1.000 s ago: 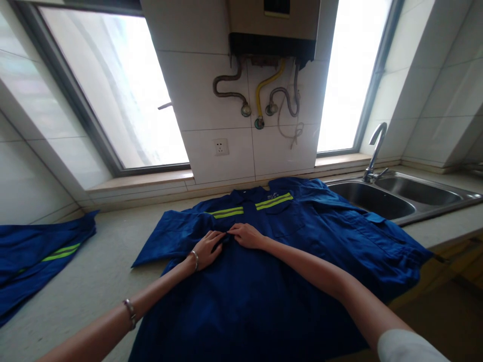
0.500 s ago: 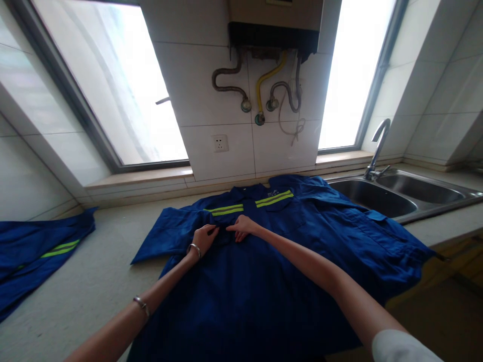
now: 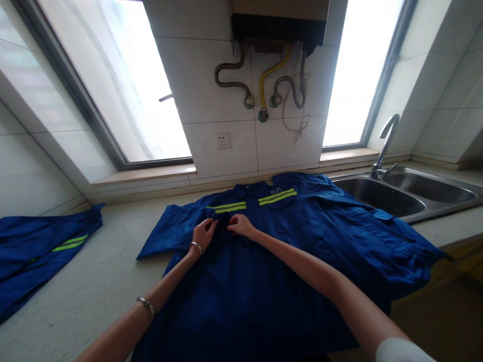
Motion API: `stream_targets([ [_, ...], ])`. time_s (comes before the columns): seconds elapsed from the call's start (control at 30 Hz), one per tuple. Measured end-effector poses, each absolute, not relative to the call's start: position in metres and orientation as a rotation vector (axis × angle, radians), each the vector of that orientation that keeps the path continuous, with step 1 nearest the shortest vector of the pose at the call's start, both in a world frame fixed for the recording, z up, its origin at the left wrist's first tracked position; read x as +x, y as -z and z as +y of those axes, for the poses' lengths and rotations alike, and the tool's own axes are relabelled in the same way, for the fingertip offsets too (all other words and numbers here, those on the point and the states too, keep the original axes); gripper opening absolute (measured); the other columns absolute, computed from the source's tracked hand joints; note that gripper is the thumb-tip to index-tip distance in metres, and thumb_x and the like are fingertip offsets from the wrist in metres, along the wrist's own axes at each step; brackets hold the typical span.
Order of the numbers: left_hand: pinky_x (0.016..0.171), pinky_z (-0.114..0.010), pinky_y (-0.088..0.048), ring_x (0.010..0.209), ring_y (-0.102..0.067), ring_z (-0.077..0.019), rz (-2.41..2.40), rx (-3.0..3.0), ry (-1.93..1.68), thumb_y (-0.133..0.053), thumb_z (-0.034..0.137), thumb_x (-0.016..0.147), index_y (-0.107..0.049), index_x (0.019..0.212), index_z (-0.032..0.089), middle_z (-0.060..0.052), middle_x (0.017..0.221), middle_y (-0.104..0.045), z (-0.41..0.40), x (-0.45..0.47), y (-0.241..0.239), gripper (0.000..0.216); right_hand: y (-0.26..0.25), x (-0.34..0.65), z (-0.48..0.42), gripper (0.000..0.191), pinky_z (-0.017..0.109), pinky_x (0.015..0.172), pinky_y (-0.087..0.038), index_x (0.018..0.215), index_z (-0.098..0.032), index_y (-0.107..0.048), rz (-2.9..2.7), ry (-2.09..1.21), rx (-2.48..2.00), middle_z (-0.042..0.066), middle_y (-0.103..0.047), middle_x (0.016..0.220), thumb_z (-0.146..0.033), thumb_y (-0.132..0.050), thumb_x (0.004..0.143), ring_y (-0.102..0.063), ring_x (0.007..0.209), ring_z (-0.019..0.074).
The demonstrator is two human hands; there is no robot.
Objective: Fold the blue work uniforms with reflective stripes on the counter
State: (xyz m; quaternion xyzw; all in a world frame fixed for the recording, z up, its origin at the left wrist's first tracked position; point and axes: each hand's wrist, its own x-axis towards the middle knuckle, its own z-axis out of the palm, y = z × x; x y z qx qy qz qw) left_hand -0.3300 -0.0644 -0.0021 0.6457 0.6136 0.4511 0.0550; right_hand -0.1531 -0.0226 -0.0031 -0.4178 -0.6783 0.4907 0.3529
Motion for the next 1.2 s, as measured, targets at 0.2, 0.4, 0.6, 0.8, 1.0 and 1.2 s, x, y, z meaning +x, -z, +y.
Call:
stream_targets([
  [0.2, 0.066, -0.026, -0.049, 0.068, -0.059, -0.0150, 1.730, 2.204, -1.459, -0.047, 0.040, 0.085, -0.061, 0.080, 0.015, -0.005, 0.080, -0.062, -0.073, -0.321, -0.004, 0.029, -0.005, -0.151, -0.020, 0.044, 0.020, 0.045, -0.050, 0.105, -0.013, -0.049, -1.428, -1.616, -1.141, -0.001, -0.060, 0.074, -0.012, -0.070, 0.066, -0.057, 0.051, 0.0086],
  [0.4, 0.064, -0.026, -0.048, 0.065, -0.057, -0.0139, 1.709, 2.303, -1.440, -0.047, 0.036, 0.085, -0.060, 0.077, 0.016, -0.005, 0.079, -0.061, -0.074, -0.319, -0.003, 0.025, -0.019, -0.142, -0.025, 0.015, 0.014, 0.039, -0.040, 0.067, -0.010, -0.055, -1.787, -1.791, -1.137, 0.000, -0.057, 0.052, -0.017, -0.068, 0.070, -0.054, 0.045, 0.0084],
  [0.6, 0.065, -0.025, -0.047, 0.066, -0.058, -0.0137, 1.716, 2.342, -1.455, -0.049, 0.032, 0.085, -0.061, 0.077, 0.015, -0.005, 0.078, -0.061, -0.072, -0.319, -0.001, 0.022, -0.013, -0.147, -0.031, 0.022, 0.014, 0.036, -0.030, 0.065, -0.012, -0.056, -1.848, -1.475, -1.169, -0.005, -0.050, 0.045, -0.027, -0.060, 0.080, -0.041, 0.035, 0.0037],
  [0.8, 0.069, -0.025, -0.048, 0.072, -0.059, -0.0148, 1.650, 2.400, -1.395, -0.050, 0.032, 0.085, -0.063, 0.079, 0.016, -0.005, 0.080, -0.063, -0.073, -0.316, -0.002, 0.022, -0.004, -0.149, -0.030, 0.024, 0.015, 0.040, -0.034, 0.067, -0.012, -0.059, -1.916, -1.245, -1.150, -0.003, -0.050, 0.048, -0.029, -0.056, 0.084, -0.046, 0.039, 0.0060],
  [1.0, 0.069, -0.024, -0.048, 0.072, -0.060, -0.0144, 1.613, 2.388, -1.355, -0.051, 0.033, 0.085, -0.065, 0.080, 0.016, -0.004, 0.082, -0.064, -0.071, -0.318, 0.002, 0.023, -0.002, -0.150, -0.032, 0.022, 0.016, 0.039, -0.035, 0.073, -0.011, -0.062, -1.953, -1.223, -1.095, -0.002, -0.054, 0.052, -0.029, -0.053, 0.083, -0.047, 0.039, 0.0072],
  [1.2, 0.070, -0.025, -0.048, 0.072, -0.060, -0.0144, 1.607, 2.360, -1.314, -0.051, 0.034, 0.085, -0.067, 0.080, 0.016, -0.004, 0.082, -0.064, -0.067, -0.321, 0.007, 0.025, -0.005, -0.149, -0.034, 0.023, 0.016, 0.040, -0.035, 0.076, -0.010, -0.064, -1.967, -1.217, -1.130, -0.001, -0.056, 0.054, -0.029, -0.053, 0.083, -0.046, 0.039, 0.0065],
])
